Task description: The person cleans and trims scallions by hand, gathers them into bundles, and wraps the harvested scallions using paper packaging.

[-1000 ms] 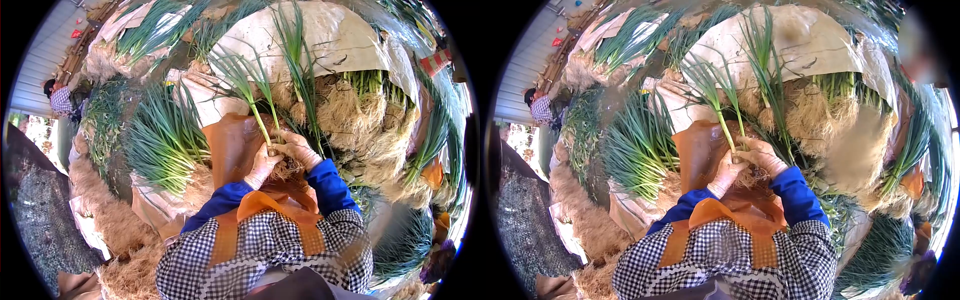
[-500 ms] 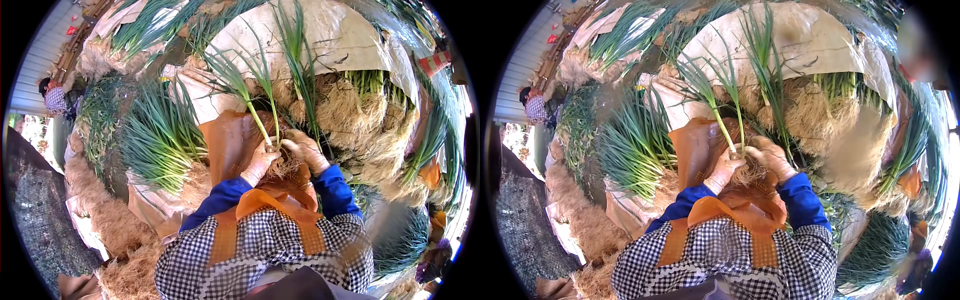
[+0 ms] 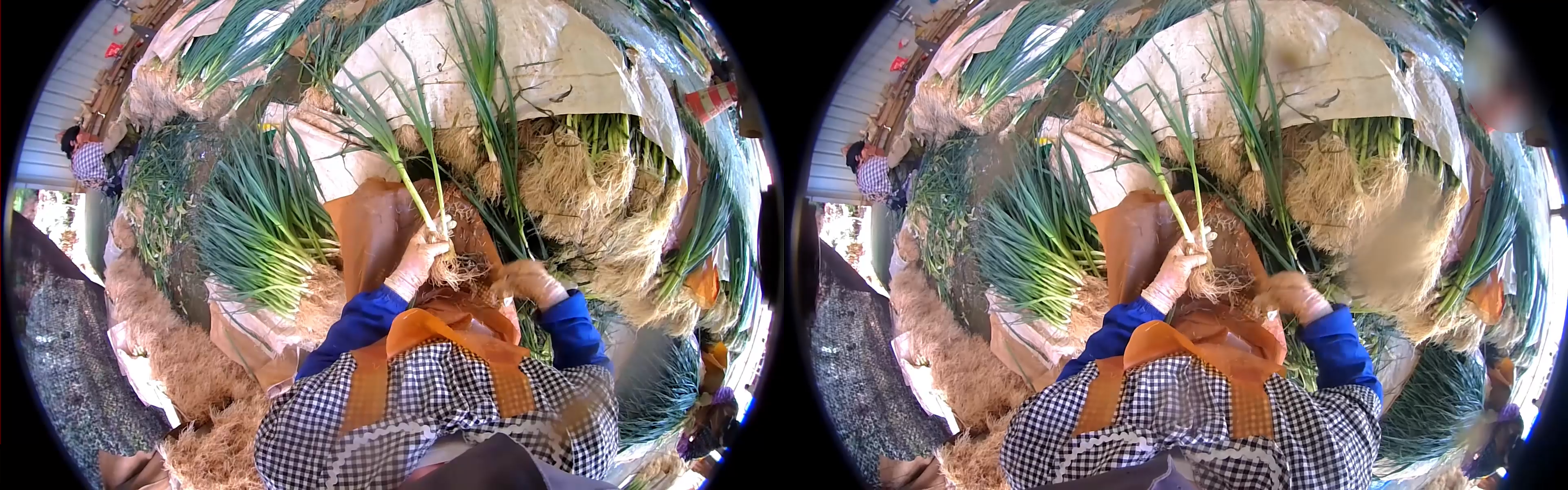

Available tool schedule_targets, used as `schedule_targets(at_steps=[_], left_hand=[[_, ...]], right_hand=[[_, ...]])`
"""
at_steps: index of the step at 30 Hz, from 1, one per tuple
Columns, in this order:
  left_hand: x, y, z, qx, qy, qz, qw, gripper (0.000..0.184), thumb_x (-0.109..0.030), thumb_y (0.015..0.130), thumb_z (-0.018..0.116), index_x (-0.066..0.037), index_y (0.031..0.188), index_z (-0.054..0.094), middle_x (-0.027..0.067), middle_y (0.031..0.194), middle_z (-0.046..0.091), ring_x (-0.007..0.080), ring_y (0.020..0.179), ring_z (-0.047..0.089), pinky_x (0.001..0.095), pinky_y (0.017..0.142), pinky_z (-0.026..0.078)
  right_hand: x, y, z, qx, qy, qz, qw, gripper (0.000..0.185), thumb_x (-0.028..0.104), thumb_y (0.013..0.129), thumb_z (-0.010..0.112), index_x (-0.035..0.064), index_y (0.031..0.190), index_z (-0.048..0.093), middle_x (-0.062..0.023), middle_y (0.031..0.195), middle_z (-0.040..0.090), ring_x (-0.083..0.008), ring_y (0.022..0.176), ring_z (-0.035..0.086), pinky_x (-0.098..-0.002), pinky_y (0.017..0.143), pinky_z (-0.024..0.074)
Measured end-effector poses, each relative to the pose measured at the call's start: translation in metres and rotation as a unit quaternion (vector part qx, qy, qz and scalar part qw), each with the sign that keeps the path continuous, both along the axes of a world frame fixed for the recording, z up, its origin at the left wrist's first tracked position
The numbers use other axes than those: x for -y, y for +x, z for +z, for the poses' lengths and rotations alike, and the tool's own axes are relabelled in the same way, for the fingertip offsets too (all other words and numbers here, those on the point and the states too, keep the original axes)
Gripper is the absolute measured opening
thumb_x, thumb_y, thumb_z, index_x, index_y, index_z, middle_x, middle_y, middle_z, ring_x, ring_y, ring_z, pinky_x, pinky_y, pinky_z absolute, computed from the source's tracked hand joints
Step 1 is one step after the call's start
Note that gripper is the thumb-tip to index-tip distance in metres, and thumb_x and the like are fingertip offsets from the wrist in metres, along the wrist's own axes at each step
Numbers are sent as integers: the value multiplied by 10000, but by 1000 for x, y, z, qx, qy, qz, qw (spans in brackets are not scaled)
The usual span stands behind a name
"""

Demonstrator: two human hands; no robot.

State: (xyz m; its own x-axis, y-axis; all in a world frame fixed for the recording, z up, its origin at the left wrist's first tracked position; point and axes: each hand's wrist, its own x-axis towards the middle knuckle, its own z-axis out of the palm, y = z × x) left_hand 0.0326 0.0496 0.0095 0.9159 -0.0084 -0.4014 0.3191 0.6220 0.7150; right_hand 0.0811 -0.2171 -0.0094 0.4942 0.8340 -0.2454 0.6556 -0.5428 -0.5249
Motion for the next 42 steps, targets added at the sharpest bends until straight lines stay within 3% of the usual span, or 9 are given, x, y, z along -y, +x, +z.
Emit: schedule_targets(at_steps=[2,10,15,21,24,27,30,34,42], left_hand=[[-1,0,-2,11,7,-43,999,557,99,738,524,-13,1279,452,121,1257,516,77,908,535,189,789,442],[-5,-11,75,41,-112,-85,989,426,37,791,530,0,1210,464,86,894,606,83,657,525,170,577,425],[-33,-26,115,19,-326,-116,938,409,26,796,514,9,1201,460,82,834,521,121,637,499,206,547,433],[-141,-64,199,467,-105,84,874,455,-51,842,526,-53,1273,382,14,702,474,70,534,488,201,391,387],[-135,-43,272,375,-354,-4,856,413,-367,848,598,-21,1056,511,28,663,502,66,485,489,201,389,397],[-130,6,228,237,-337,-88,907,240,-266,851,617,-65,958,541,1,650,461,75,469,410,198,368,360],[-63,33,179,261,261,29,929,95,-94,849,576,-54,932,550,5,753,513,69,581,457,185,468,398],[-26,61,60,-25,-163,-2,986,57,-93,841,564,-66,884,537,122,876,625,241,819,619,356,682,540],[43,19,0,-98,-150,-13,984,66,3,815,599,-54,846,586,47,803,601,158,717,599,280,621,518]], right_hand=[[-36,30,73,59,-163,-99,980,357,434,818,597,85,867,647,-90,900,662,-228,800,635,-319,699,486],[-208,118,-2,-49,416,-202,885,515,247,833,607,83,1295,450,-162,1230,523,-269,1140,505,-307,954,402],[-235,110,18,-68,139,-240,958,356,378,892,430,82,824,617,-151,826,637,-316,801,613,-403,712,475],[-49,71,-10,23,-29,-194,980,350,351,913,446,44,933,613,-141,931,639,-340,841,613,-410,750,479],[-8,54,28,-61,-285,38,956,414,371,898,428,34,1057,607,-156,1007,636,-306,875,624,-409,792,477],[-26,58,89,-28,-288,-96,952,369,387,880,462,82,1015,621,-137,851,647,-259,755,625,-375,673,496],[-83,105,96,61,26,-377,924,422,498,839,524,88,768,591,-132,757,619,-300,699,600,-388,647,471],[-121,156,18,21,182,-443,878,251,291,772,685,68,684,611,-48,608,593,-203,577,578,-336,527,448],[-115,64,65,-263,223,-319,883,317,327,846,604,27,942,644,-111,806,639,-165,773,596,-297,686,461]])
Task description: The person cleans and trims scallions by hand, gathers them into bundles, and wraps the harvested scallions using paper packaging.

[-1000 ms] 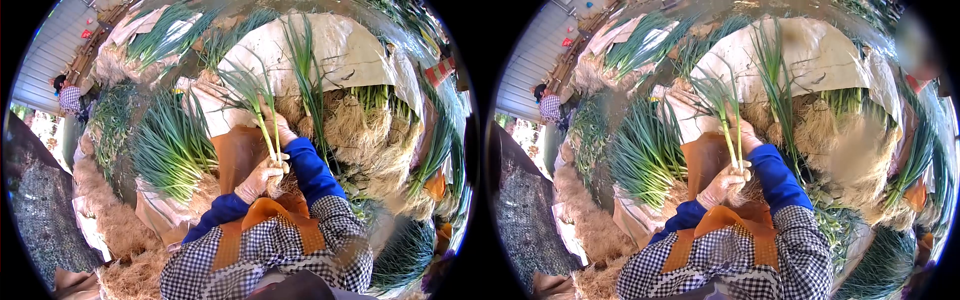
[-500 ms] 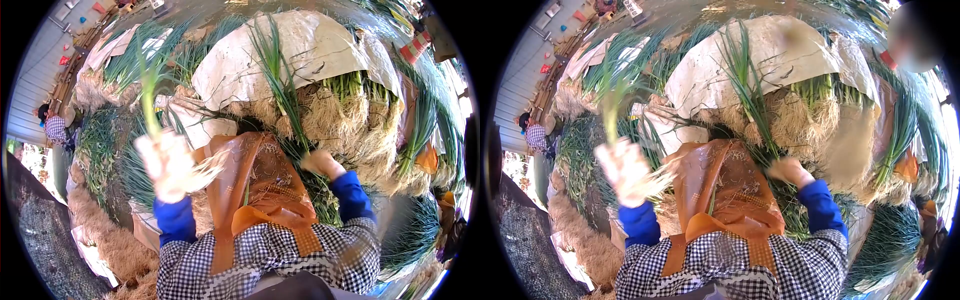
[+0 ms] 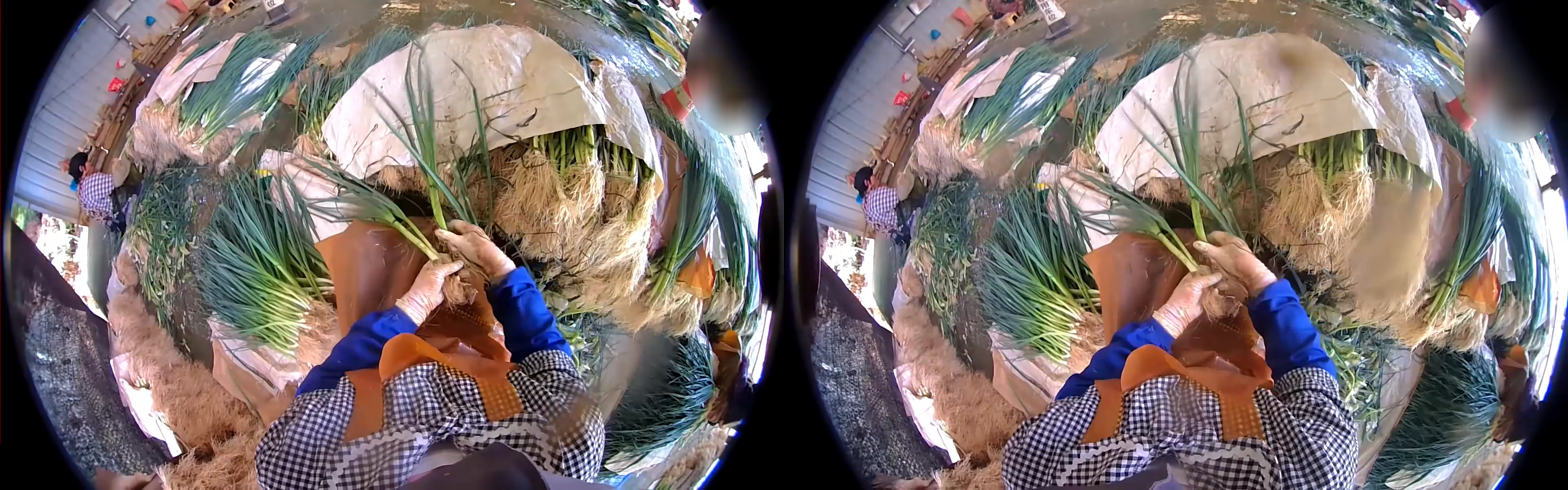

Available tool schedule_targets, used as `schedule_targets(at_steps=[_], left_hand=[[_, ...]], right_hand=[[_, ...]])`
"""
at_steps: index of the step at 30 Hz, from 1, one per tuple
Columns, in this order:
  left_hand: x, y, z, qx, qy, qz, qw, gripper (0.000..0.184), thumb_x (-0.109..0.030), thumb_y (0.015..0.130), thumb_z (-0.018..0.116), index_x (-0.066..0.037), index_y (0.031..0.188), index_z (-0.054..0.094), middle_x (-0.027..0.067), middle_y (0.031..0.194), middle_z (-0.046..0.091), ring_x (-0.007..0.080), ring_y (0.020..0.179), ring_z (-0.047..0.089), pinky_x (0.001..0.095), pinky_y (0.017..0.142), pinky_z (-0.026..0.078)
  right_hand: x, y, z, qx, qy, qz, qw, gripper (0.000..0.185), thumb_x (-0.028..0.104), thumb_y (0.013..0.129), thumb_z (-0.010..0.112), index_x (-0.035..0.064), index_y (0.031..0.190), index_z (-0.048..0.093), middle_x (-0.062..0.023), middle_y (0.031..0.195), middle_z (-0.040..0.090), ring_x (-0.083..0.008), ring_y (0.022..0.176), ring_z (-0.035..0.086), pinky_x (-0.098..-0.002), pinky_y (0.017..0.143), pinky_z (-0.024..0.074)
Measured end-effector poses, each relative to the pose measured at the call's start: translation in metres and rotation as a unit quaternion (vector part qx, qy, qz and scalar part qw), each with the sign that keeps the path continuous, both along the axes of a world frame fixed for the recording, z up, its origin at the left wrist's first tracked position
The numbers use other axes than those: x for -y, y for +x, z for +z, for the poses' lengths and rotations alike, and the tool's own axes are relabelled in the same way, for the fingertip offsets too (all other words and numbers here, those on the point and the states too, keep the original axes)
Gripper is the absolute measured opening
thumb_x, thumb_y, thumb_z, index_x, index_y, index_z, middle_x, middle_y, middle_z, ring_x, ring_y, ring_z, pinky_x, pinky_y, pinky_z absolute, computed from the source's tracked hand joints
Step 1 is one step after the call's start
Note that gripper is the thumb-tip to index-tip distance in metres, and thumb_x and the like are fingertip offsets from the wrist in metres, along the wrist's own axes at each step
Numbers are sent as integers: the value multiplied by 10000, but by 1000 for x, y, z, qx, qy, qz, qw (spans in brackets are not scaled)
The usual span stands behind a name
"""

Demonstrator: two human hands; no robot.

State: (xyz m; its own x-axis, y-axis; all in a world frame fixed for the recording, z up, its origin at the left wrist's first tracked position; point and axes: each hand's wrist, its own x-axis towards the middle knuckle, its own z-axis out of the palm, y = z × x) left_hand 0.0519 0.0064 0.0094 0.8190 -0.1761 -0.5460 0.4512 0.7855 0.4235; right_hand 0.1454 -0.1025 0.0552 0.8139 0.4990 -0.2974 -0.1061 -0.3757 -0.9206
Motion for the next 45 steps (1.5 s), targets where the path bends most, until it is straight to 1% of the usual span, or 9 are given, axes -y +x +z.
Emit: schedule_targets(at_steps=[4,7,14,24,27,32,36,42,45], left_hand=[[-2,-6,2,-2,76,53,996,135,6,793,617,-77,897,593,14,787,604,131,697,587,234,564,474],[-12,-1,0,3,127,56,990,190,11,778,623,-98,929,588,1,801,609,122,705,584,229,553,449],[1,-10,-3,7,139,49,989,206,4,766,634,-61,955,587,36,843,623,131,687,596,225,560,475],[-26,-7,-4,-11,78,46,996,146,-70,823,617,-33,964,615,40,853,628,141,772,598,258,699,481],[-40,-6,-3,-49,148,23,988,165,-79,820,616,-47,982,610,26,795,621,111,704,590,228,530,419],[-30,-4,-13,-28,176,51,983,146,-25,783,646,-41,921,599,20,780,611,109,674,578,222,525,422],[-20,-15,-5,32,283,47,957,154,-10,760,665,-25,890,585,37,779,613,148,684,587,273,642,486],[-20,-26,-8,68,428,-34,901,178,-54,750,648,-35,916,584,28,821,602,140,758,559,263,724,453],[-41,-25,-10,11,113,25,993,298,-13,752,591,-13,1049,567,64,931,610,161,872,571,273,831,443]], right_hand=[[-16,-5,-33,346,-108,-20,932,279,272,894,543,38,751,595,-43,614,485,-126,568,424,-305,535,384],[11,-32,31,-118,66,-37,990,256,257,926,520,31,848,610,12,650,524,-80,632,485,-245,564,393],[15,-9,-12,193,-157,-27,968,348,351,869,569,8,903,617,-121,760,622,-220,704,588,-313,665,462],[28,-59,5,-275,224,-87,931,262,303,931,494,49,938,558,52,725,505,-57,641,457,-195,595,394],[128,-86,-10,-158,198,9,967,289,338,913,510,77,797,555,39,651,469,-52,565,433,-212,444,311],[181,-72,-25,25,-493,206,845,280,365,863,531,97,881,610,-54,798,606,-221,734,571,-303,620,434],[43,-43,23,206,-146,-52,966,365,421,803,613,109,992,632,-127,856,641,-278,797,628,-353,684,488],[-49,-2,-19,315,-153,16,937,340,383,869,527,104,694,611,-108,656,593,-306,653,601,-390,577,467],[-11,-43,2,250,-20,7,968,319,299,890,513,87,662,584,-121,643,579,-300,585,563,-392,561,451]])
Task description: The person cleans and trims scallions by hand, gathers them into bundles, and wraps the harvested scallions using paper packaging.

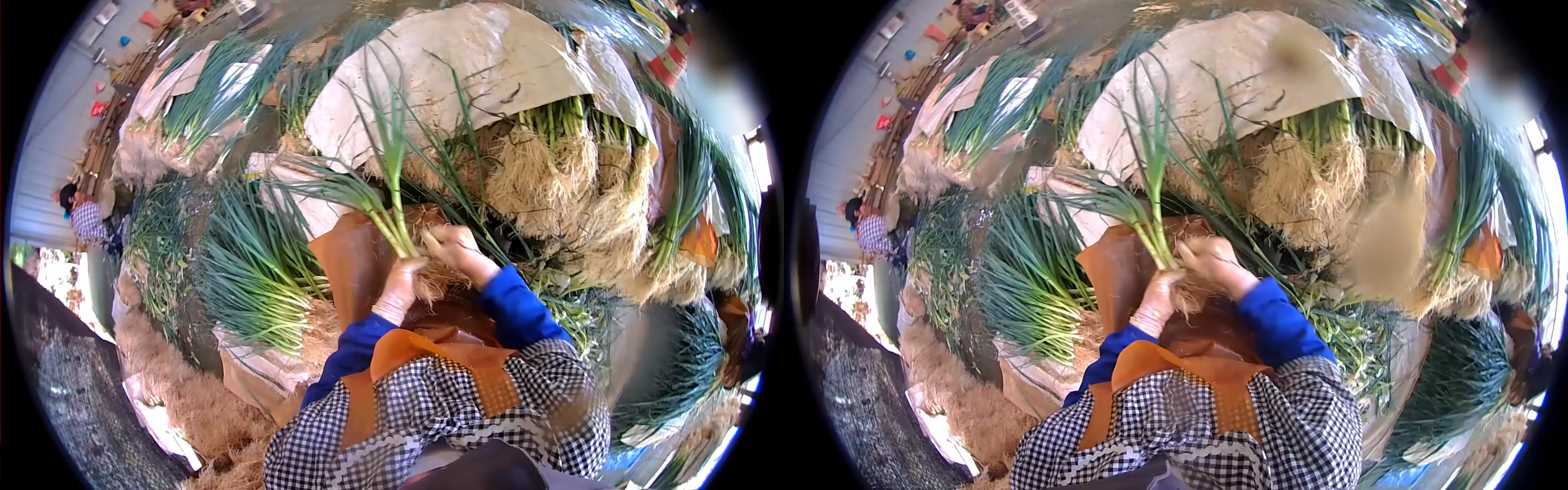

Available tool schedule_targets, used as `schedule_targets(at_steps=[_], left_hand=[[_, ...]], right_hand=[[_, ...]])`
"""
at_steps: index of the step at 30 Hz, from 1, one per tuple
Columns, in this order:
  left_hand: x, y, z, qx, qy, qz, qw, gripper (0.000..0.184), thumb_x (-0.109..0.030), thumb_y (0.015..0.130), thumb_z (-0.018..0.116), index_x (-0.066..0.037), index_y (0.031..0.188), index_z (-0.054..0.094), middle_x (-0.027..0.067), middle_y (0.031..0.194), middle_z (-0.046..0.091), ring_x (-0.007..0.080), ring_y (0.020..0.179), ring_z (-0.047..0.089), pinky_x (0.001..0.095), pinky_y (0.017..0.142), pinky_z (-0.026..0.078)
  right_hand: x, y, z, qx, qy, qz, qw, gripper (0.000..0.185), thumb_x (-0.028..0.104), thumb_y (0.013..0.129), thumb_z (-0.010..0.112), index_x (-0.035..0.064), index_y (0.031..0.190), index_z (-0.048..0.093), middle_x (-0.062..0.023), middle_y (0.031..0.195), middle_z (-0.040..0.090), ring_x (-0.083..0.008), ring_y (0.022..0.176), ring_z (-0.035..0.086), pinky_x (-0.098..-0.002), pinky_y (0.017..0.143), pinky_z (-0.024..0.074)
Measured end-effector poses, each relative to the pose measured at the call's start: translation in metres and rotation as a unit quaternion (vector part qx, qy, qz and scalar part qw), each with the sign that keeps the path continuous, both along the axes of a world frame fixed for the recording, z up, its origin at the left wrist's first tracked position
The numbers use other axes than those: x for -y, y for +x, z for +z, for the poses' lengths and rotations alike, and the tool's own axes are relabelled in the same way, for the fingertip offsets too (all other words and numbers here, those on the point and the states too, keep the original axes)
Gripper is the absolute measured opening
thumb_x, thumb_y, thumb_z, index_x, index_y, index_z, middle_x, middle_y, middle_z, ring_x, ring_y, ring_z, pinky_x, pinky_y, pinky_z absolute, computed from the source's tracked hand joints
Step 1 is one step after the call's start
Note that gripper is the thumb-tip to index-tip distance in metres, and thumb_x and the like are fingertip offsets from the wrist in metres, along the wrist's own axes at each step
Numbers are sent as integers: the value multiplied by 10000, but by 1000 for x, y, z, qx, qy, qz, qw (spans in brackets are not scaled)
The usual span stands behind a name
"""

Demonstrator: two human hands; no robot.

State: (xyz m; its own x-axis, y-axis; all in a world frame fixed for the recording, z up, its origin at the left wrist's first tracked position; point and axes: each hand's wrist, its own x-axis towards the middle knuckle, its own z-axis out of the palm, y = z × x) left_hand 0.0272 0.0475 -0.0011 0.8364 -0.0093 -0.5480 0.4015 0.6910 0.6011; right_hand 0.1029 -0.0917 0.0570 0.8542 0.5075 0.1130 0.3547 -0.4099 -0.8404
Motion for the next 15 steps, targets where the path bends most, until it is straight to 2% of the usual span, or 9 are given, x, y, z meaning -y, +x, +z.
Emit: schedule_targets(at_steps=[2,3,5,7,9,11,12,14,15], left_hand=[[-4,5,30,-5,-45,35,998,386,8,773,541,-8,1159,534,52,870,596,173,871,582,282,850,465],[-12,7,36,-2,-68,18,998,405,12,782,525,-12,1187,523,46,859,592,172,875,586,283,851,474],[-23,6,9,-2,-125,42,991,205,-127,863,572,-48,1053,564,49,822,584,181,846,585,303,762,507],[-27,10,13,28,-195,-3,980,135,-182,874,592,-77,955,564,34,784,570,189,816,588,325,682,516],[-21,12,7,50,-155,6,987,117,-192,873,599,-90,916,560,24,775,561,192,816,591,334,630,514],[-18,6,16,7,-152,17,988,128,-204,873,599,-88,912,563,29,775,561,202,850,595,337,651,517],[-16,5,31,15,-124,-7,992,127,-207,878,588,-85,905,563,37,779,558,212,915,590,347,691,520],[-12,6,32,52,-123,-17,991,126,-177,881,569,-60,929,564,96,959,614,241,1017,572,356,743,525],[-4,3,40,51,-101,-3,994,138,-166,882,559,-43,944,565,123,1034,620,252,1044,564,360,761,525]], right_hand=[[61,-13,-2,-208,-70,137,966,292,311,878,526,83,723,624,-120,678,608,-276,623,587,-377,593,459],[98,-13,-11,-328,-132,223,908,292,336,864,541,83,764,647,-117,700,626,-266,656,606,-373,615,464],[150,-9,-75,-156,-383,81,907,368,429,827,567,79,832,681,-97,773,665,-245,762,637,-349,703,479],[152,10,-59,-188,-337,-185,904,407,477,792,581,104,908,690,-93,914,671,-245,889,629,-334,788,476],[142,24,-121,-118,-293,-194,929,479,456,799,585,94,1111,619,-107,1160,600,-259,1083,553,-311,903,435],[120,49,-106,-122,-390,15,913,504,457,811,581,52,1110,607,-108,1126,618,-281,1064,559,-324,909,426],[109,53,-96,-118,-385,15,915,504,457,811,581,52,1110,607,-108,1126,618,-281,1064,559,-324,909,426],[89,66,-64,-172,-110,-103,973,441,423,818,589,32,1020,622,-105,1036,645,-275,995,582,-356,845,445],[81,75,-19,-181,-137,-46,973,343,343,852,580,16,949,619,-72,931,658,-203,872,606,-327,767,464]])
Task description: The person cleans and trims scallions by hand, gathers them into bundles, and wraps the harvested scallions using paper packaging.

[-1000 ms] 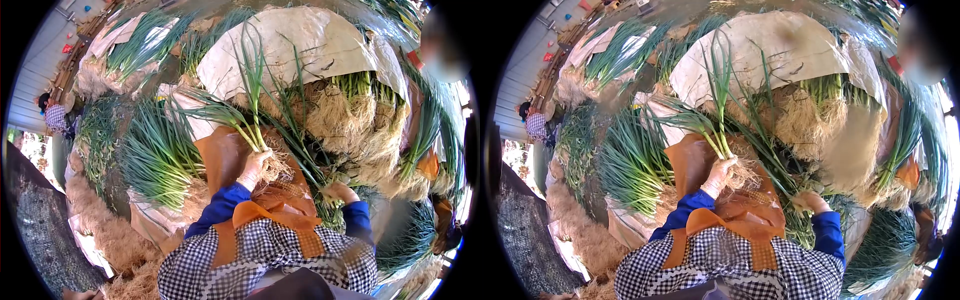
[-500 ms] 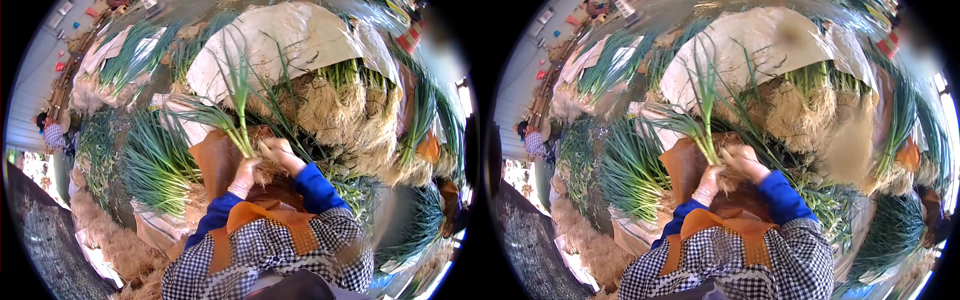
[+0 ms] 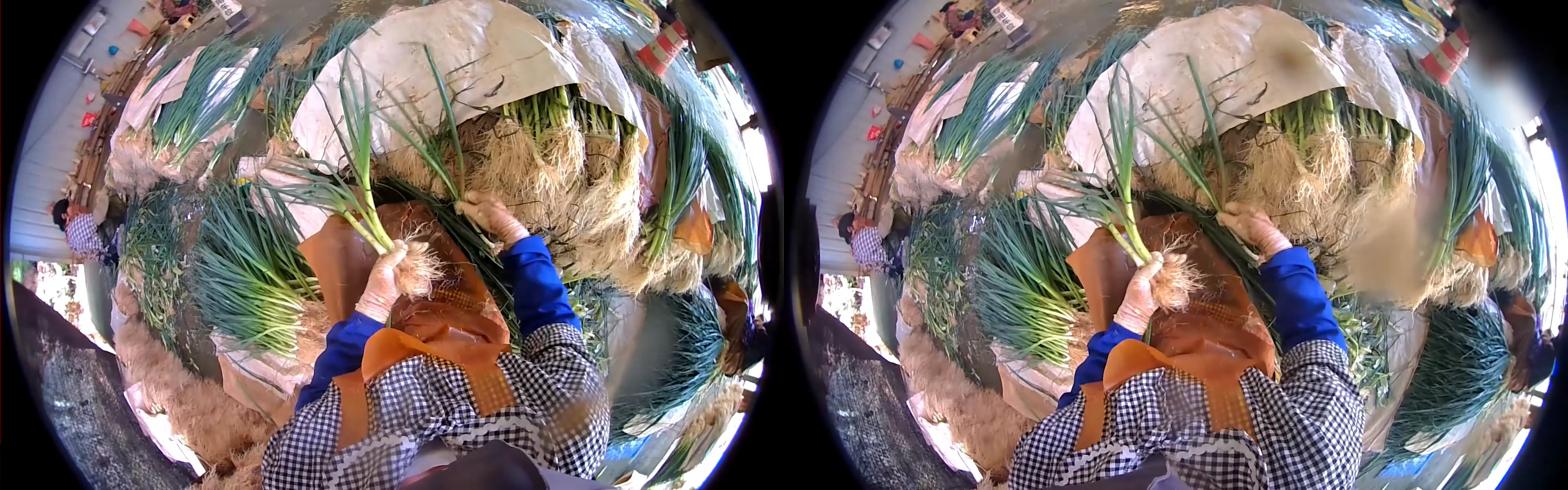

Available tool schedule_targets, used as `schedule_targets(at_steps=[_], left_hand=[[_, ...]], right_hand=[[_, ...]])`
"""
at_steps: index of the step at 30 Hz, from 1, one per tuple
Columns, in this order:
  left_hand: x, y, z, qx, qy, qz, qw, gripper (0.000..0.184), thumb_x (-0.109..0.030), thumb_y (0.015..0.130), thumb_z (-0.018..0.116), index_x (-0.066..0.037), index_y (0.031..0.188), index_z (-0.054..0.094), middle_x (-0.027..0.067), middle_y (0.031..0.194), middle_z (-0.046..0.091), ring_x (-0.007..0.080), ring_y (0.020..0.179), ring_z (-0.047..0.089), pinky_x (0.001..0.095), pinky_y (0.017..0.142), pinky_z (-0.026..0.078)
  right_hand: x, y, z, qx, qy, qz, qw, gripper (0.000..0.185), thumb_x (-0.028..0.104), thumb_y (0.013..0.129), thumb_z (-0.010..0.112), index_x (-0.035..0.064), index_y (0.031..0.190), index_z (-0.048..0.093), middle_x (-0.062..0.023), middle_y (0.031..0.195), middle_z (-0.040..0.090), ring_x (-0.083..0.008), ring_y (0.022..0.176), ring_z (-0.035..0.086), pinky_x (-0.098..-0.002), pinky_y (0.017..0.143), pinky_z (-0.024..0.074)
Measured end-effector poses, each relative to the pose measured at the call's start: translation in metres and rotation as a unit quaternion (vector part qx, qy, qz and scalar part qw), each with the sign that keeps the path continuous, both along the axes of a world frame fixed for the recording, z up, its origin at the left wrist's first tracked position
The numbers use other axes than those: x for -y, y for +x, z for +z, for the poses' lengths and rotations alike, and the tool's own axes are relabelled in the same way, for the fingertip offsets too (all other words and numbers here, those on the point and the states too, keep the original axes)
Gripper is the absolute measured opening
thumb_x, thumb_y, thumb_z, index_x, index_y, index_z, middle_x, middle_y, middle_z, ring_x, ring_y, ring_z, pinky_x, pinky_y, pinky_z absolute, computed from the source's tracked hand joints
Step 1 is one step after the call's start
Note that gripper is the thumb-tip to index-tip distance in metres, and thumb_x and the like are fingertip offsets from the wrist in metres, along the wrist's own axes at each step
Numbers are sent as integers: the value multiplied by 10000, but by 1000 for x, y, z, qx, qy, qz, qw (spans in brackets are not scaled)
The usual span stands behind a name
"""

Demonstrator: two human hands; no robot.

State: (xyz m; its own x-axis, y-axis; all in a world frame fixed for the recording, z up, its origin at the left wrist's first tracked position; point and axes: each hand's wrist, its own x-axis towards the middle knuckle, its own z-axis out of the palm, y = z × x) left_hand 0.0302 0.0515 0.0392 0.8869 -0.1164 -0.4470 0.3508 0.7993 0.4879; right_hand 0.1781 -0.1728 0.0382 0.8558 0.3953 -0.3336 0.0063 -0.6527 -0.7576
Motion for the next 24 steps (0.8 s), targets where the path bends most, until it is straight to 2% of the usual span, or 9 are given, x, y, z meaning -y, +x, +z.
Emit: schedule_targets(at_steps=[2,4,9,12,13,16,19,22,24], left_hand=[[18,8,-1,-1,25,-3,1000,156,-89,875,526,10,990,564,153,1103,604,242,1048,569,343,813,514],[39,7,0,-42,-95,-86,991,173,-112,885,528,-34,1039,546,173,1140,581,276,1008,582,390,865,498],[70,2,18,-51,-45,-73,995,135,-64,847,585,-30,975,555,126,973,621,238,844,620,369,776,530],[66,-1,-11,-32,15,-64,997,118,-20,823,602,-39,929,555,83,871,612,215,770,622,337,726,534],[66,-5,-12,-20,23,-46,998,118,-2,812,609,-44,907,553,64,827,601,204,733,621,319,699,533],[68,-2,-13,-79,64,8,995,95,-9,816,605,-51,877,546,69,811,606,197,714,618,306,662,529],[56,5,-26,-48,-9,-4,999,131,27,801,599,-54,889,544,74,800,614,200,731,622,319,685,539],[51,2,-27,-42,-12,-20,999,157,47,796,587,-62,898,538,84,885,621,196,796,622,311,737,536],[45,1,-28,-10,5,-62,998,179,65,794,574,-74,898,529,98,1037,610,192,912,608,296,805,519]], right_hand=[[-6,2,25,-168,244,6,955,253,269,885,553,31,927,628,-17,811,630,-119,740,580,-265,676,467],[-21,-7,32,-216,368,-7,905,208,233,909,525,61,928,642,24,714,566,-71,639,514,-209,606,434],[-53,-27,4,-196,455,22,868,296,316,906,533,50,925,661,36,709,564,-84,653,490,-238,636,423],[-63,-29,8,-104,255,-51,960,301,328,898,536,61,844,665,-12,667,587,-130,667,548,-273,641,442],[-67,-29,7,124,14,-23,992,276,313,876,562,79,756,647,-95,654,586,-200,658,587,-310,609,456],[-50,-46,11,245,16,-22,969,237,252,862,574,75,709,607,-150,639,550,-282,573,548,-368,532,430],[-18,-81,29,109,104,30,988,271,245,871,585,17,724,585,-125,594,501,-184,523,470,-342,512,390],[42,-108,36,-102,206,-143,963,267,245,904,560,29,770,640,30,630,546,-46,595,472,-224,531,399],[95,-108,16,-117,86,-178,973,248,235,917,538,27,846,654,21,677,587,-54,605,494,-209,535,402]])
